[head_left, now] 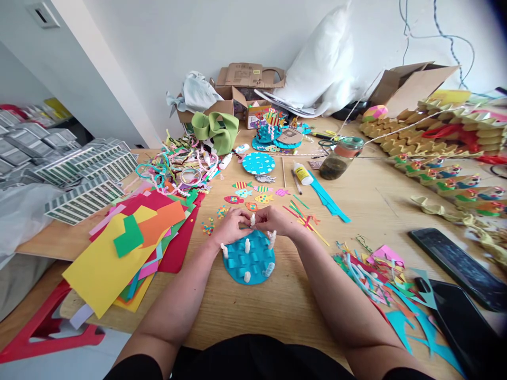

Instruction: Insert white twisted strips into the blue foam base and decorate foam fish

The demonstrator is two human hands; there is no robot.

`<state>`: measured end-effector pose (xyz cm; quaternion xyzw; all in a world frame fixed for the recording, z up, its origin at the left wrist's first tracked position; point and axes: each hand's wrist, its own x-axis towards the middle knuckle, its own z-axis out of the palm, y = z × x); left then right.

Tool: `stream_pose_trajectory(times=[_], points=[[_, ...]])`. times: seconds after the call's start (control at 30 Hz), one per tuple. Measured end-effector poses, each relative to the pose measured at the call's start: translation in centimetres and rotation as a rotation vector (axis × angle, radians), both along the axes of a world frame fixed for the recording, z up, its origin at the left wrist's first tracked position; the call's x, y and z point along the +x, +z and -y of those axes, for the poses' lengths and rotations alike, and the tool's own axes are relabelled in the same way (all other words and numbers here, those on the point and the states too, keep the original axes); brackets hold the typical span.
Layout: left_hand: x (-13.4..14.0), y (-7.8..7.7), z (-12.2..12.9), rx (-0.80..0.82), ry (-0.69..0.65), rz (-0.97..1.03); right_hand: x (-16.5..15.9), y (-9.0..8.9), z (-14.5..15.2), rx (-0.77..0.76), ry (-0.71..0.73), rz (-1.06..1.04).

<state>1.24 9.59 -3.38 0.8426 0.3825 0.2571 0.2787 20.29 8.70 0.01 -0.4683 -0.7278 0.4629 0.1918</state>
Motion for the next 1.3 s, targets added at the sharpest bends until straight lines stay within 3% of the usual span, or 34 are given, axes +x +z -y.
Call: stream_pose_trajectory(times=[0.6,1.3], points=[[0.22,-0.15,0.03,0.105,-0.029,-0.058,-0.05,-0.28,-0.02,-0.007,-0.011,-0.006],[0.01,-0.24,-0.25,0.107,-0.085,-0.072,0.04,-0.43,-0.09,-0.005,-0.010,0.004]])
